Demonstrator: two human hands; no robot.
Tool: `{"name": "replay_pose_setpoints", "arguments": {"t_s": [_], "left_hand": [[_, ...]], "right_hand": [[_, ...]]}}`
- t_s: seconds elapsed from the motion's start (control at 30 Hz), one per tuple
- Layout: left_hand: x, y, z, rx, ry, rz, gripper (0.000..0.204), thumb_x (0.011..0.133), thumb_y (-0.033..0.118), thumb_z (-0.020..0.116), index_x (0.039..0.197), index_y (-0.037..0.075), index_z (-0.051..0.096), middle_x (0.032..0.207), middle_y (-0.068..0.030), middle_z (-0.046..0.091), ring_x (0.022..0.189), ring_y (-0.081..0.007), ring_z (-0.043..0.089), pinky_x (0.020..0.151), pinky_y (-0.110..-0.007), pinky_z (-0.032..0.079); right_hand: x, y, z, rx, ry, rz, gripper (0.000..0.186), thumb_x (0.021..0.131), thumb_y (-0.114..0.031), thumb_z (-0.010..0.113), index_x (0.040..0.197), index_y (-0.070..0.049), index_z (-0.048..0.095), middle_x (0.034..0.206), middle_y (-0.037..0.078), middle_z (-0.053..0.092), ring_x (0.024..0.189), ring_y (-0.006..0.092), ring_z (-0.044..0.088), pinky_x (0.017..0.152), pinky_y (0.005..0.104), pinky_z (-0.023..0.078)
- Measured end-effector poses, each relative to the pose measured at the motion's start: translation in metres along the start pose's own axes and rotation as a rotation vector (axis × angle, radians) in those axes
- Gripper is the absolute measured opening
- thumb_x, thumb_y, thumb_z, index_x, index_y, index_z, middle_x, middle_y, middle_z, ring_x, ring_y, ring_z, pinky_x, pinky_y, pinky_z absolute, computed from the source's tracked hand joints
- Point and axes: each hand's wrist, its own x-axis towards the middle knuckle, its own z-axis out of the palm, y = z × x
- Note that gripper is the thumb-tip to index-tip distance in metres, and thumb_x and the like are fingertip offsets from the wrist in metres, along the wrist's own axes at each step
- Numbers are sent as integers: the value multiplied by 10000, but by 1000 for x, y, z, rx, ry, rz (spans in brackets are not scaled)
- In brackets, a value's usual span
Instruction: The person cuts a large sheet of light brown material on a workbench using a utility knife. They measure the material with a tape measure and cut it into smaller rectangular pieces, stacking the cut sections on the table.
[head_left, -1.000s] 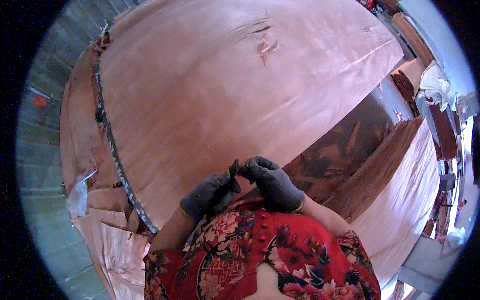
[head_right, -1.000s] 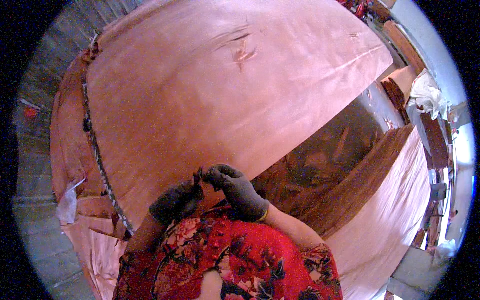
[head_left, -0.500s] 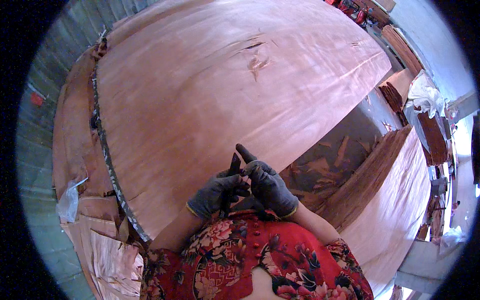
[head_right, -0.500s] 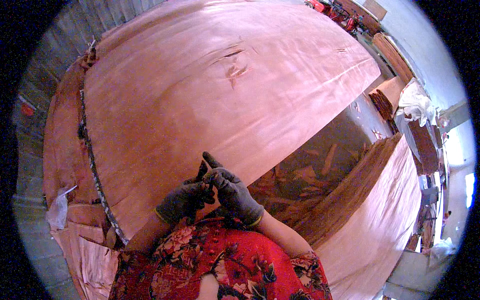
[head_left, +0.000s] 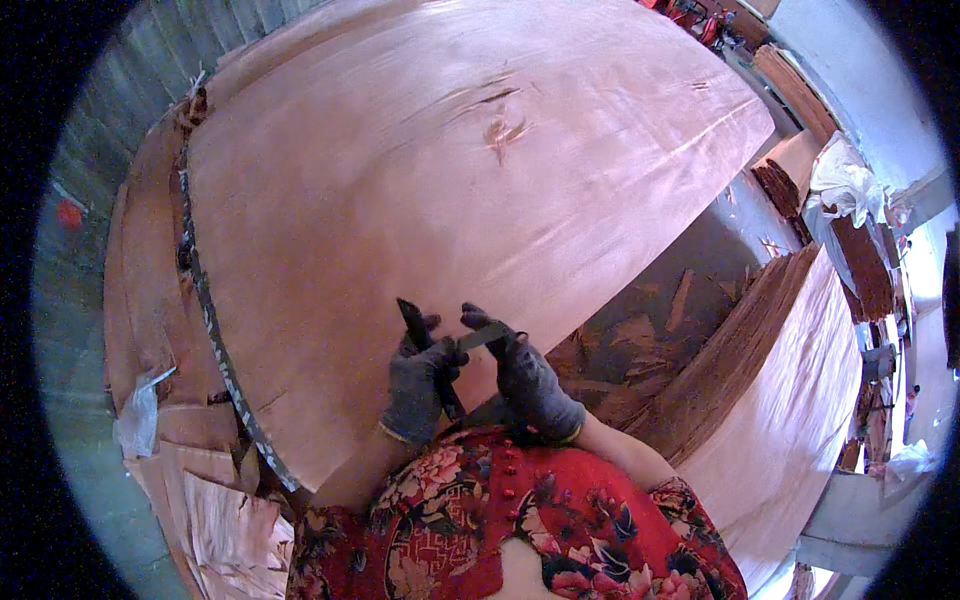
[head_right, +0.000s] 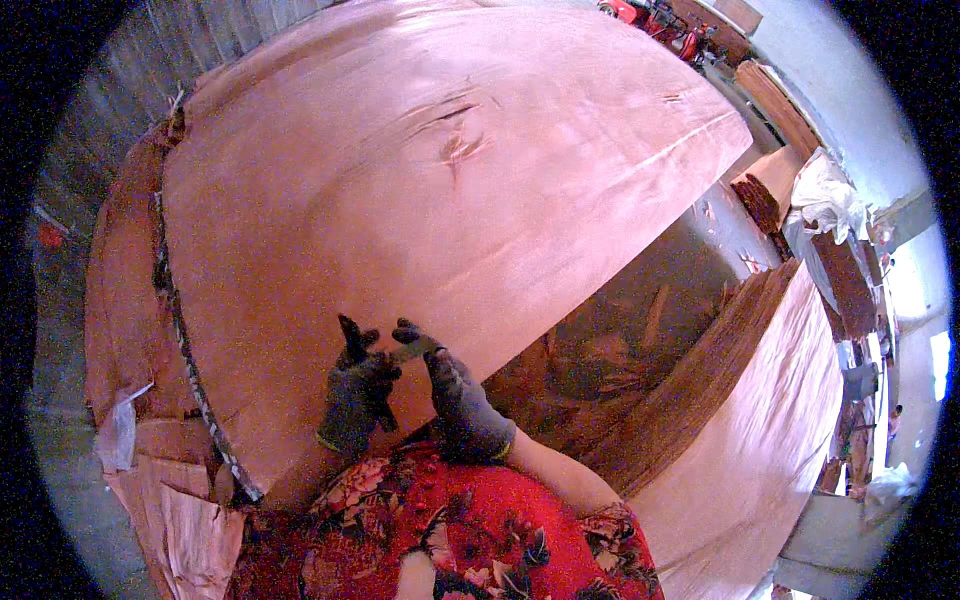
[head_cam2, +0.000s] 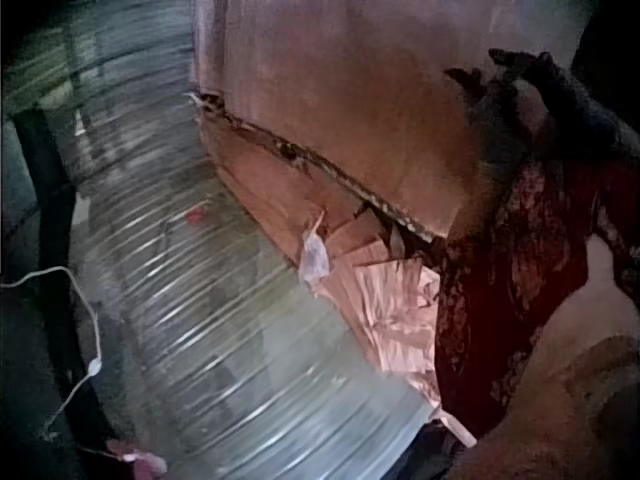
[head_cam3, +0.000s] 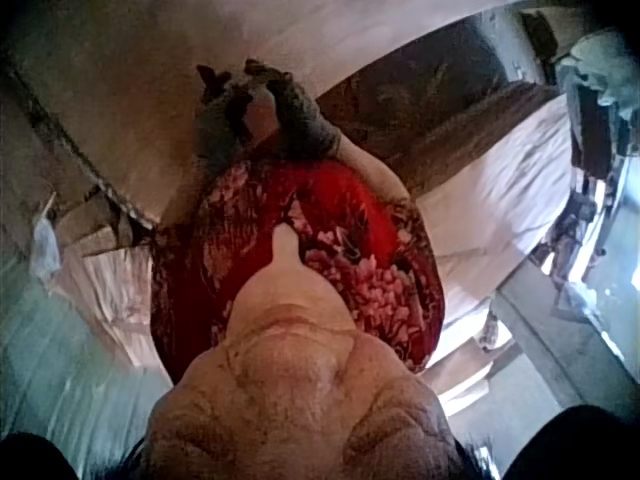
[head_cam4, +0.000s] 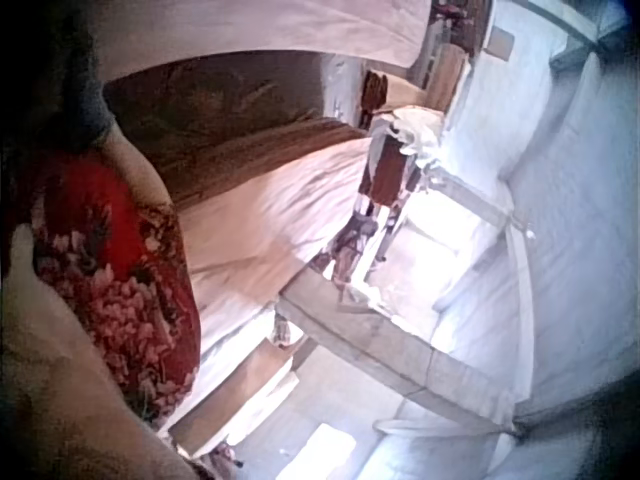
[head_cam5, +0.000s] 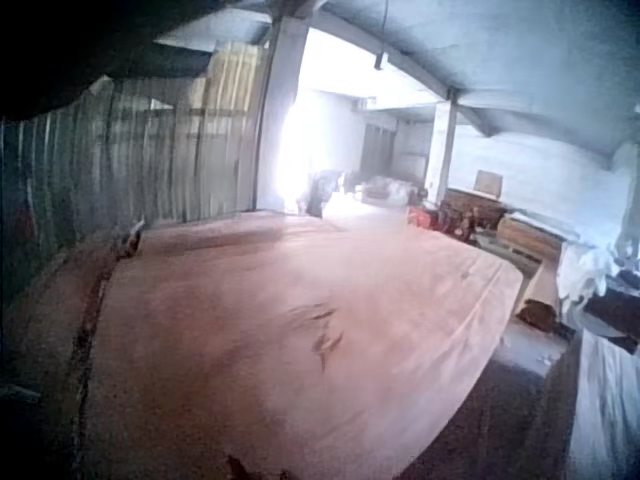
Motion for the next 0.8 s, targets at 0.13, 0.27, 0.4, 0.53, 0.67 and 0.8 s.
{"name": "replay_pose_setpoints", "arguments": {"t_s": [0.13,0.27,0.4,0.53,0.67,0.8], "left_hand": [[-11,7,11,126,68,133,475,818,33,586,1246,5,382,772,-69,580,633,-156,584,526,-254,461],[-10,4,4,162,120,196,475,809,24,587,1244,14,398,779,-68,577,629,-155,582,524,-257,461],[-14,6,6,137,146,194,467,809,21,584,1246,24,417,767,-57,579,629,-149,581,521,-249,459],[-15,7,10,193,140,170,462,820,47,594,1248,24,421,762,-54,583,642,-147,592,518,-242,460],[-19,19,16,369,-52,77,420,864,127,571,1246,26,427,749,-52,586,657,-140,603,519,-239,462],[-21,19,8,313,-239,-18,362,927,241,489,1221,31,462,730,-48,589,640,-128,594,526,-244,463]], "right_hand": [[6,-2,-4,-101,97,7,437,973,-316,367,1203,28,508,1272,125,502,1194,201,434,1038,337,288],[4,1,-14,-15,330,93,456,964,-370,370,1209,-19,527,1262,96,521,1147,171,469,1003,329,327],[5,10,-25,104,301,152,462,974,-371,339,1224,-25,515,1232,84,538,1123,125,475,990,296,333],[-3,12,-10,-254,104,59,413,970,-313,384,1172,12,539,1158,91,571,1052,142,533,965,283,381],[3,3,-10,196,354,188,396,955,-288,430,1105,54,565,1125,129,589,1021,179,562,958,303,404],[8,-21,-18,203,389,84,389,947,-280,447,1088,60,571,1115,153,595,1013,200,571,961,308,405]]}}
